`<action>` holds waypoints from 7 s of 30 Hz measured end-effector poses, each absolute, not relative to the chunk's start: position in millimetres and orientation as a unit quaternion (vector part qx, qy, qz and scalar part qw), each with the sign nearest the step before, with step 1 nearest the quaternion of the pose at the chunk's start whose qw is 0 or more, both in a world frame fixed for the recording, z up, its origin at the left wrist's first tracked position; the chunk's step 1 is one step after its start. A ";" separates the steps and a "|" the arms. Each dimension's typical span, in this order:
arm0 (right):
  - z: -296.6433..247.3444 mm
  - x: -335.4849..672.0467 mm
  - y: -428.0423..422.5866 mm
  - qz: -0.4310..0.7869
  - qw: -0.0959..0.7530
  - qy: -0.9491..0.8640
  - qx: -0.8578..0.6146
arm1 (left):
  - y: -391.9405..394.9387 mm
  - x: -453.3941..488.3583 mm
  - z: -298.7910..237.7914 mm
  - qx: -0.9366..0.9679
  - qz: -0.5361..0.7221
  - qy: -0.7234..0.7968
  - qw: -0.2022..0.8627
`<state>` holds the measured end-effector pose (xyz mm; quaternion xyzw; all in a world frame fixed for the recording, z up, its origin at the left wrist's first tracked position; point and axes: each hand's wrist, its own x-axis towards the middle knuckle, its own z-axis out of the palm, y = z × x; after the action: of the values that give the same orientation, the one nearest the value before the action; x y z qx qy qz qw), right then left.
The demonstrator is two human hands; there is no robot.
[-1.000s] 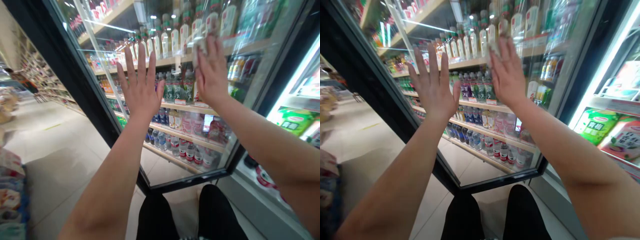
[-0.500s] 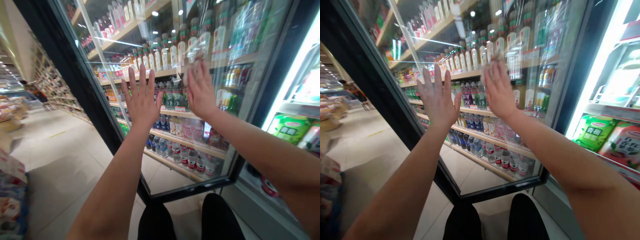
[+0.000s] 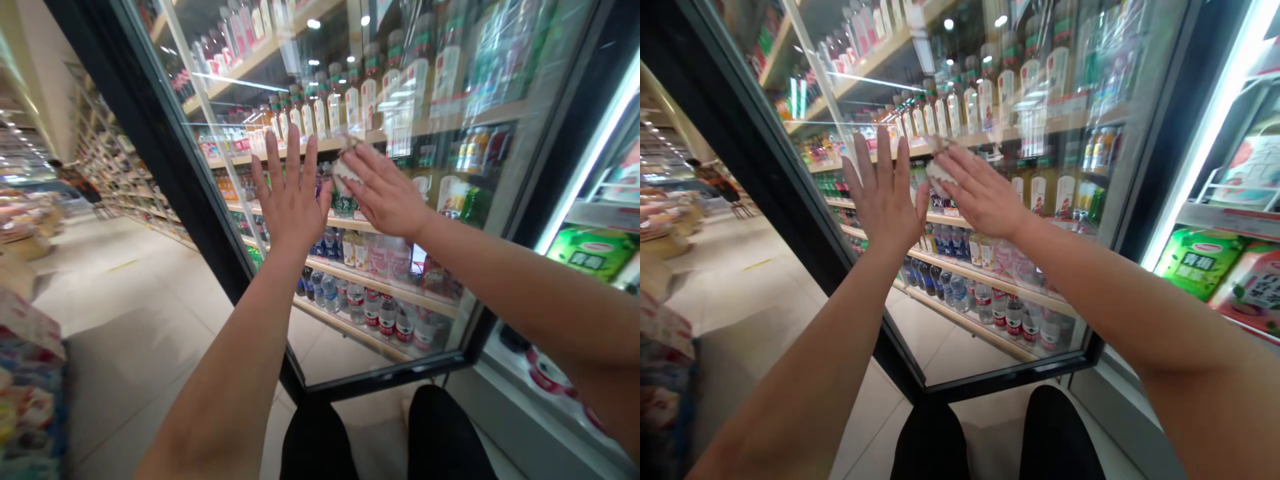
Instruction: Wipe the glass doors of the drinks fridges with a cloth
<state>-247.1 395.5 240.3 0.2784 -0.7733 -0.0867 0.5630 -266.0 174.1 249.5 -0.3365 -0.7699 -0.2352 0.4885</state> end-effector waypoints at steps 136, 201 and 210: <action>151.8 -214.3 501.8 -0.130 0.573 -0.776 0.228 | 176.9 -268.2 246.3 -0.325 -0.213 -0.756 0.527; 388.3 -252.7 386.2 0.011 0.677 -0.736 0.018 | 161.3 -317.6 390.4 -0.269 -0.176 -0.736 0.596; 376.3 -255.3 390.3 0.094 0.685 -0.721 -0.041 | 163.2 -301.0 383.6 -0.217 -0.123 -0.758 0.603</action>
<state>-255.3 390.3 376.3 -0.0409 -0.7211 0.0937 0.6853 -301.0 163.2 383.6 -0.2167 -0.7581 -0.1230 0.6027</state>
